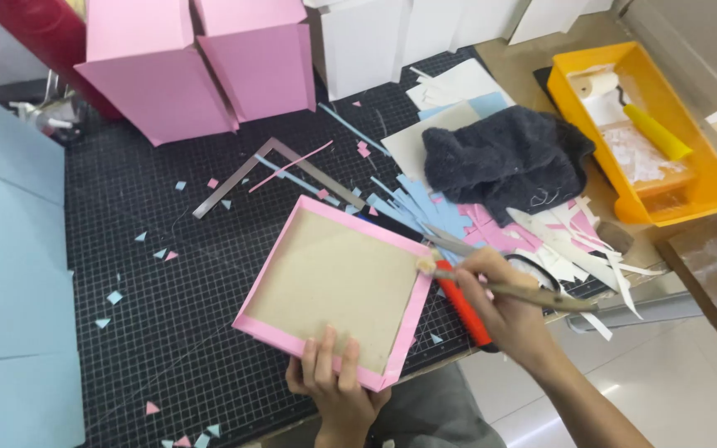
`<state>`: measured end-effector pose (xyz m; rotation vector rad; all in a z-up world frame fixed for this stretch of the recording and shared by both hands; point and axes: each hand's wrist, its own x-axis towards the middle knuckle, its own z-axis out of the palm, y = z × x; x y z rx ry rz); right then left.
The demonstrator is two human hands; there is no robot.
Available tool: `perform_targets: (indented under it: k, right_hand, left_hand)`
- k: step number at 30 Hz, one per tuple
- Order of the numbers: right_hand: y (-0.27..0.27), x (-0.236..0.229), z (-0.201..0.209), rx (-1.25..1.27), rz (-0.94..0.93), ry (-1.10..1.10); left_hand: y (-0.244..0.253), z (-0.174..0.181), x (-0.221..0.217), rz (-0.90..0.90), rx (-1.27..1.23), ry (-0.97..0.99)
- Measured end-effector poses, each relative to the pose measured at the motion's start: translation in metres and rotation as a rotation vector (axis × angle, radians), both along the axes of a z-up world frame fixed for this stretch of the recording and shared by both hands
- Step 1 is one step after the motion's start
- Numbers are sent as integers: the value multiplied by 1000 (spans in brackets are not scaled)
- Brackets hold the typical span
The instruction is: Applying decorative pink paper to cardboard frames and trimming the edges with scissors
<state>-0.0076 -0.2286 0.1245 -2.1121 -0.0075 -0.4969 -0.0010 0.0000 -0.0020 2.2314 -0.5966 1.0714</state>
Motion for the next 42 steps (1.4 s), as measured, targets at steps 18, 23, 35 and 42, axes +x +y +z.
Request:
perform_targets:
  k: [18, 23, 35, 42]
  right_hand:
    - [55, -35, 34, -326, 640, -246]
    - [53, -39, 31, -210, 701, -203]
    - [43, -36, 8, -49, 454, -229]
    - [56, -77, -23, -53, 525, 45]
  left_hand:
    - [11, 5, 0, -7, 111, 29]
    - [9, 0, -1, -7, 85, 25]
    - [9, 0, 1, 4, 84, 10]
    - [8, 3, 2, 14, 76, -16]
